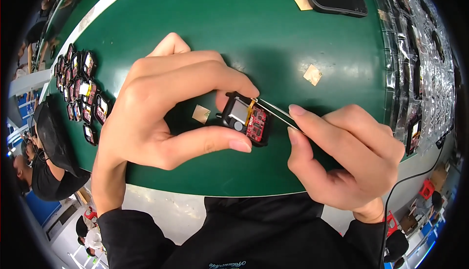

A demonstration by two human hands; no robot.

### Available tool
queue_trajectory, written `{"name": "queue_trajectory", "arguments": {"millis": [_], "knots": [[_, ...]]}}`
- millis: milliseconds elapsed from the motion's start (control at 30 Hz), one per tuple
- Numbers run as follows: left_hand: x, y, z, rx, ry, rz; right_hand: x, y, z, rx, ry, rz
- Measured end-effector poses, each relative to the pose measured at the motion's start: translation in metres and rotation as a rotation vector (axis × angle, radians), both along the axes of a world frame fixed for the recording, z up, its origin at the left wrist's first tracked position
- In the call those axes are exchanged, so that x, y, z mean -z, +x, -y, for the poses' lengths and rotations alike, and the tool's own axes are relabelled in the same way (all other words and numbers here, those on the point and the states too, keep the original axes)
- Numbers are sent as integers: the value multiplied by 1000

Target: Manually assemble and inspect smart watch or small electronic device components using a pick tool.

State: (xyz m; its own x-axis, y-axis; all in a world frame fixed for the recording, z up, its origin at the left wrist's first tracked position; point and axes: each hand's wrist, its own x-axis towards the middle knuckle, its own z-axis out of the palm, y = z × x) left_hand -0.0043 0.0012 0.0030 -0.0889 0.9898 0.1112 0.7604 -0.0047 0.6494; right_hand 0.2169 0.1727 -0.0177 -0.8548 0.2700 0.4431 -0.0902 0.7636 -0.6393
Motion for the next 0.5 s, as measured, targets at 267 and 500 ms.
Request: {"name": "queue_trajectory", "arguments": {"millis": [267, 500], "knots": [[3, 0, 2, -18, 14, 9, 7, -4, 0, -26, 34, -29], [5, -8, 3, 25, 8, 82, -2, -3, -3, -49, -134, 11]]}}
